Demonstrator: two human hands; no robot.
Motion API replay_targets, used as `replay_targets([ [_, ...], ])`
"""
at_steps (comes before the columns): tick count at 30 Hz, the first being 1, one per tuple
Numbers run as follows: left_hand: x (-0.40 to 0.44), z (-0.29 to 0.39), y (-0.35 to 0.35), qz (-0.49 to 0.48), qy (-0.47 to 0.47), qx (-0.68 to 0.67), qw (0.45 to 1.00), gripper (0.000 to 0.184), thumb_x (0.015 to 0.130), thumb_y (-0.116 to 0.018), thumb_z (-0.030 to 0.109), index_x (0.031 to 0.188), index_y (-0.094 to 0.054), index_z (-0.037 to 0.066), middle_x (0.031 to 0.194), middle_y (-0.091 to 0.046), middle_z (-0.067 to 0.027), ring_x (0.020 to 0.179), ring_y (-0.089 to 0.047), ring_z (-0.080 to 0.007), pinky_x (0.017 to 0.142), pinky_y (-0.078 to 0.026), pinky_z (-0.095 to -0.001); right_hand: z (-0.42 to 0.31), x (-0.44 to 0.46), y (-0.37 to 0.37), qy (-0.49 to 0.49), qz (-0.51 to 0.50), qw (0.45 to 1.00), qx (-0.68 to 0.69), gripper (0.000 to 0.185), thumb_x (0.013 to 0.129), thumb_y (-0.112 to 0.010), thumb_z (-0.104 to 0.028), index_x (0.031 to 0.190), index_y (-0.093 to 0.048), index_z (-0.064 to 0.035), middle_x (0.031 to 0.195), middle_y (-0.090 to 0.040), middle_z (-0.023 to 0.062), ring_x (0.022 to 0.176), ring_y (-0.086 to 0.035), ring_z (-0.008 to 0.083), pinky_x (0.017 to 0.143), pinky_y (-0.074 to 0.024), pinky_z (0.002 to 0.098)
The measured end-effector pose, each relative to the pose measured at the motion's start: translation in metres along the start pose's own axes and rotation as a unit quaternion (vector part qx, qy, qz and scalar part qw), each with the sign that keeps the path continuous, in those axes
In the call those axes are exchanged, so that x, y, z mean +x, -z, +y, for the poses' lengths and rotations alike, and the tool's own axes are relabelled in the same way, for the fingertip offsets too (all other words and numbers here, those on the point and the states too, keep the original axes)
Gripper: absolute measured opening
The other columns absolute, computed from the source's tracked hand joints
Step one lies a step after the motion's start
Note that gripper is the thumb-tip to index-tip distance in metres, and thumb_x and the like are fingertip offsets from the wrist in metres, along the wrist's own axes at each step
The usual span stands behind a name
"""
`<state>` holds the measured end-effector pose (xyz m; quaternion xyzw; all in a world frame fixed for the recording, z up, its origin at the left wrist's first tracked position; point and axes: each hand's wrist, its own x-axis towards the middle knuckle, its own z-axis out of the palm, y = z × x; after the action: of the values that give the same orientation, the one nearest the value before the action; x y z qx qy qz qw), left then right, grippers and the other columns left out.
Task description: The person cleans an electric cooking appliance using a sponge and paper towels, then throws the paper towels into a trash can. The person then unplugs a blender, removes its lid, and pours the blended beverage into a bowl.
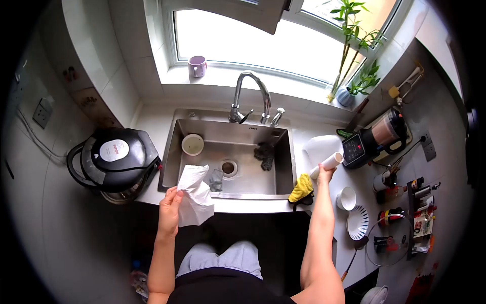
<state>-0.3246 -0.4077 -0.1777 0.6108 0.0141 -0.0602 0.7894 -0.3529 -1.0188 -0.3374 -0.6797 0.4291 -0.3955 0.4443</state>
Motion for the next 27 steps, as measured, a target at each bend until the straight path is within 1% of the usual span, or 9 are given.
replay_targets([
  [5,0.025,-0.024,0.026,0.009,0.088,-0.033,0.996,0.015,0.096,-0.065,0.010,0.104,-0.069,-0.002,0.091,-0.068,-0.0012,0.081,-0.060,-0.0063,0.075,-0.047,-0.0206,0.009,-0.024,0.010,0.018,-0.009,0.999,-0.035,0.113,0.070,-0.083,-0.007,0.155,-0.009,-0.0010,0.155,-0.024,0.0223,0.143,-0.029,0.0321,0.117,-0.0283,0.0384],
  [8,0.037,-0.035,0.033,0.056,0.090,-0.046,0.993,0.009,0.093,-0.066,0.003,0.101,-0.064,0.001,0.090,-0.068,-0.0012,0.080,-0.061,-0.0057,0.074,-0.049,-0.0196,-0.013,-0.074,0.016,0.048,0.056,0.990,-0.120,0.076,0.081,-0.076,-0.011,0.144,-0.036,0.0020,0.136,-0.048,0.0201,0.125,-0.048,0.0300,0.106,-0.0391,0.0416],
  [12,0.044,-0.043,0.034,0.059,0.132,-0.016,0.989,0.012,0.093,-0.066,0.003,0.104,-0.064,0.000,0.091,-0.068,-0.0038,0.082,-0.063,-0.0080,0.075,-0.049,-0.0205,-0.134,-0.226,-0.033,0.016,-0.348,0.932,0.096,0.024,0.101,-0.056,-0.016,0.119,-0.065,-0.0035,0.103,-0.067,0.0056,0.091,-0.063,0.0140,0.082,-0.0513,0.0276],
  [17,0.061,-0.033,0.028,0.061,0.145,-0.069,0.985,0.016,0.095,-0.066,0.008,0.107,-0.065,-0.002,0.091,-0.068,-0.0008,0.084,-0.062,-0.0073,0.079,-0.048,-0.0209,-0.229,-0.345,-0.146,0.191,-0.616,0.754,0.122,0.054,0.087,-0.072,-0.022,0.135,-0.054,-0.0056,0.126,-0.061,0.0149,0.123,-0.053,0.0265,0.107,-0.0359,0.0408],
  [20,0.073,-0.020,0.036,0.101,0.097,-0.151,0.979,0.015,0.096,-0.065,0.014,0.105,-0.067,0.003,0.093,-0.070,-0.0008,0.086,-0.062,-0.0089,0.083,-0.049,-0.0255,-0.240,-0.362,-0.188,0.202,-0.714,0.669,0.040,0.054,0.081,-0.079,-0.028,0.128,-0.060,-0.0080,0.122,-0.062,0.0133,0.118,-0.054,0.0256,0.109,-0.0291,0.0439],
  [21,0.078,-0.020,0.042,0.106,0.094,-0.151,0.978,0.015,0.096,-0.065,0.014,0.105,-0.067,0.003,0.093,-0.070,-0.0008,0.086,-0.062,-0.0089,0.083,-0.049,-0.0255,-0.246,-0.362,-0.201,0.191,-0.759,0.622,0.024,0.037,0.083,-0.079,-0.026,0.112,-0.066,-0.0063,0.117,-0.063,0.0104,0.110,-0.055,0.0203,0.104,-0.0344,0.0407],
  [23,0.085,-0.022,0.052,0.125,0.069,-0.127,0.982,0.016,0.096,-0.065,0.015,0.104,-0.068,0.001,0.093,-0.069,-0.0015,0.083,-0.060,-0.0084,0.079,-0.048,-0.0235,-0.254,-0.362,-0.205,-0.118,-0.768,0.629,-0.003,0.024,0.085,-0.076,-0.021,0.100,-0.068,-0.0043,0.120,-0.061,0.0088,0.110,-0.055,0.0164,0.097,-0.0403,0.0348],
  [25,0.094,-0.033,0.055,0.139,0.087,-0.124,0.979,0.014,0.096,-0.065,0.014,0.099,-0.068,0.001,0.089,-0.068,-0.0011,0.080,-0.060,-0.0086,0.076,-0.048,-0.0232,-0.241,-0.364,-0.220,-0.102,-0.739,0.629,0.218,0.020,0.089,-0.072,-0.017,0.101,-0.066,-0.0022,0.128,-0.058,0.0089,0.116,-0.052,0.0148,0.093,-0.0433,0.0296],
  [27,0.097,-0.058,0.052,0.109,0.130,-0.014,0.985,0.012,0.096,-0.063,0.013,0.098,-0.067,0.002,0.084,-0.066,-0.0003,0.076,-0.061,-0.0090,0.073,-0.048,-0.0238,-0.252,-0.368,-0.229,-0.237,-0.704,0.617,0.261,0.014,0.097,-0.060,-0.014,0.101,-0.055,-0.0013,0.139,-0.055,0.0140,0.116,-0.055,0.0154,0.095,-0.0463,0.0300],
])
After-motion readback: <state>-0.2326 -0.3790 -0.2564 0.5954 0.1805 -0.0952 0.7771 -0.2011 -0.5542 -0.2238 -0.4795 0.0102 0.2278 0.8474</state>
